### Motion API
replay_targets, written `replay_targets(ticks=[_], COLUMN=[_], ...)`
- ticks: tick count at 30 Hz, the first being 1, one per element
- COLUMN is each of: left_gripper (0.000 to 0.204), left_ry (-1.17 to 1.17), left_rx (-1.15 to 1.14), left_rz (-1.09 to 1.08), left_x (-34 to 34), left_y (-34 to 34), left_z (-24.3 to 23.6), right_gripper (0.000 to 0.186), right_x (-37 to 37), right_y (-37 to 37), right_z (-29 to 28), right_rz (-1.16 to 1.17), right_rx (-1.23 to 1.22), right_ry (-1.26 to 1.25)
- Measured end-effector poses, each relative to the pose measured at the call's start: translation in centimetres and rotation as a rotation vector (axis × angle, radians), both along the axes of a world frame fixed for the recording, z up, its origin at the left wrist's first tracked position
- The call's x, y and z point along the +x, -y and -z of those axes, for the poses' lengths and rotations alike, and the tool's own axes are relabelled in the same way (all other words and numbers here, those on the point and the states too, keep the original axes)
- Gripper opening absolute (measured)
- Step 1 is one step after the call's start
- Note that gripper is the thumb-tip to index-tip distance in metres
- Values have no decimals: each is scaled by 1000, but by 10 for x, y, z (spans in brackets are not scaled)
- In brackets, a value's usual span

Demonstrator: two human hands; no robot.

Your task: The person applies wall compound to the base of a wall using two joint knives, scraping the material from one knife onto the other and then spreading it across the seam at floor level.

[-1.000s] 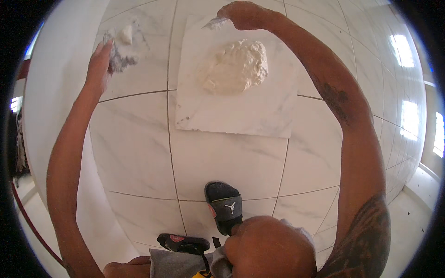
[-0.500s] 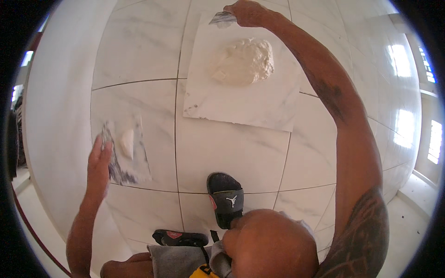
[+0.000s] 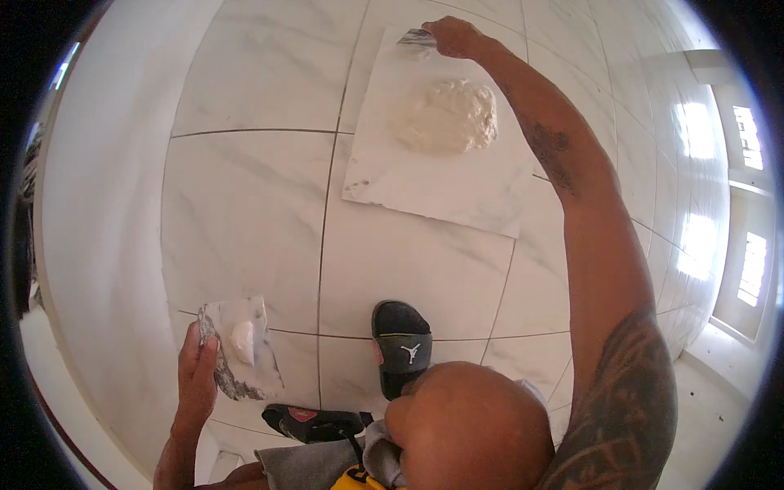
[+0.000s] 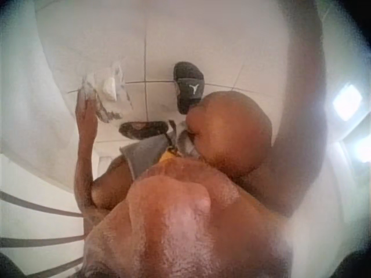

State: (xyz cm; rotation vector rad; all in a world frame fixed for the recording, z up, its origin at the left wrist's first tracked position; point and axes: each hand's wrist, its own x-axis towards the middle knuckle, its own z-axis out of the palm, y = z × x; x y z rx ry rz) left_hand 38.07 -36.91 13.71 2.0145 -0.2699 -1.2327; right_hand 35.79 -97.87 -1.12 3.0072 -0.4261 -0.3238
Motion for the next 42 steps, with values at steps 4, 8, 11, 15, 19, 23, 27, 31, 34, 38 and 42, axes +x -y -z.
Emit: replay_targets(ticks=[4,8,11,15,19,23,27,31,34,38,42], left_gripper=[23,24,25,25,45,38,40,48,54,59,59], left_ry=[-2,-1,-7,11,-129,-164,-184,-192,-185,-221,-150], left_rx=[-67,-90,-95,-58,-56,-106,-3,-24,-43,-92,-56], left_rz=[-163,-284,-295,-243,-271,-306,-340,-391,-402,-397,-409], left_x=[-6,-5,-3,3,5,4,4,2,2,4,1], left_y=[-18,-29,-32,-42,-51,-57,-61,-59,-63,-60,-59], left_z=[9,9,8,9,8,8,5,1,2,-1,-5], right_gripper=[32,31,28,24,24,29,35,37,34,33,34], right_x=[-1,-5,-5,-2,6,11,14,-5,-22,-39,-53], right_y=[-2,-18,-13,7,20,21,34,35,32,16,-15], right_z=[4,4,7,15,11,-2,-13,-27,-26,-30,-34], right_rz=[1,11,52,-7,22,70,97,225,495,595,626], right_rx=[-44,-49,-59,-44,2,45,92,473,1069,1455,1744], right_ry=[-50,-23,4,66,78,30,16,38,271,367,424])
